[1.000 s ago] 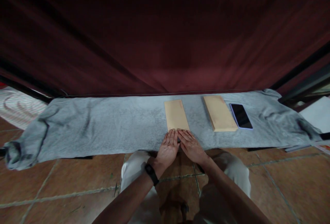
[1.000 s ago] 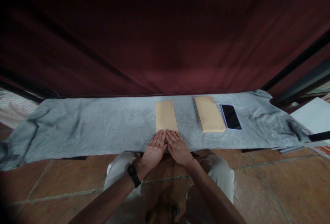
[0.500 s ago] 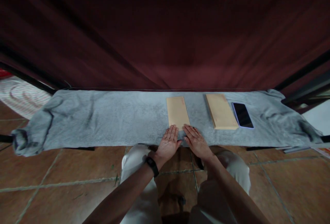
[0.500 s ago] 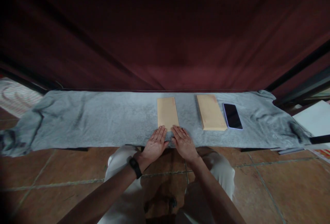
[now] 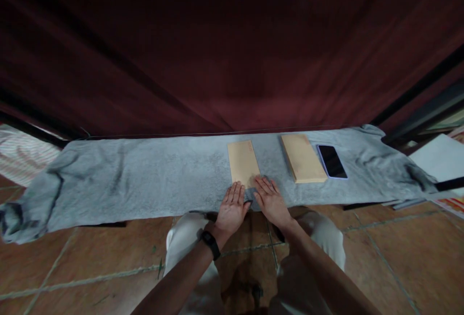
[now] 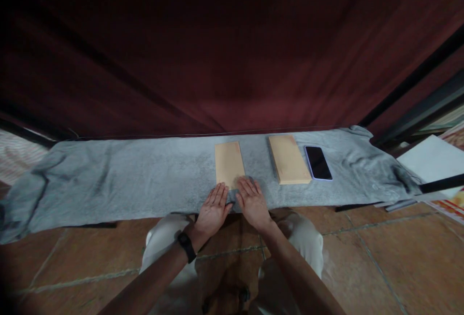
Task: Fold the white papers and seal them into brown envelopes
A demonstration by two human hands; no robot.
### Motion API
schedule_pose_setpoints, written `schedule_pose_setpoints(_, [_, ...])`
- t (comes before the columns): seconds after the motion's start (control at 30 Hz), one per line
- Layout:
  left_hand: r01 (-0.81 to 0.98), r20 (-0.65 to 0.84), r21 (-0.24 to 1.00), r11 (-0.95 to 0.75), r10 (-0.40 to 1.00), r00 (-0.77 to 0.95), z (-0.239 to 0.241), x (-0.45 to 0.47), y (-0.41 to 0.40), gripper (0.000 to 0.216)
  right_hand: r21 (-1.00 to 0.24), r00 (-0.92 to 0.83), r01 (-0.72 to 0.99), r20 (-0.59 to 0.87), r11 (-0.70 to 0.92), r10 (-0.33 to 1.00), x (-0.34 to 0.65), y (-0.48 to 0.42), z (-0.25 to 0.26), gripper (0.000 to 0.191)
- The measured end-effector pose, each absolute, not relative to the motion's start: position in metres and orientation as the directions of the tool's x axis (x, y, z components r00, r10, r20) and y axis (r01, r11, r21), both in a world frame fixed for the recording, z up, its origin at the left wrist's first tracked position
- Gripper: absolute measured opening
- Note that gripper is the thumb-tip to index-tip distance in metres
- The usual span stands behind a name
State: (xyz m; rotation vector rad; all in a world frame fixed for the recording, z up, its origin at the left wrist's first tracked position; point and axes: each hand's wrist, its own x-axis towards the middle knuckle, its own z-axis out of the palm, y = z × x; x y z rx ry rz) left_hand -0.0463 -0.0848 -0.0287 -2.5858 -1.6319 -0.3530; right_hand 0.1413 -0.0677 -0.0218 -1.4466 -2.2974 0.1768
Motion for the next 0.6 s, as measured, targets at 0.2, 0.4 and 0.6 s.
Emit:
schedule_pose_setpoints(0.2, [0.909,0.247,0.06,-0.412,0.889,0.387,-0.027,-0.047,-0.086,0.049,-0.33,-0.411,0.811,0.268,0.484,0.871,0.133,-0.072,-0.023,0.043])
schedule_pose_setpoints(0.4, [0.926,0.279,0.066,-0.372,0.898,0.341,-0.027,-0.05,-0.089,0.045,-0.335,-0.319,0.849,0.291,0.408,0.902,0.147,-0.066,-0.025,0.041])
schedule_pose_setpoints(0.6, [0.93,0.287,0.144,-0.339,0.913,0.288,-0.02,-0.055,-0.079,0.036,-0.417,-0.17,0.866,0.274,0.276,0.947,0.147,-0.059,-0.027,0.039])
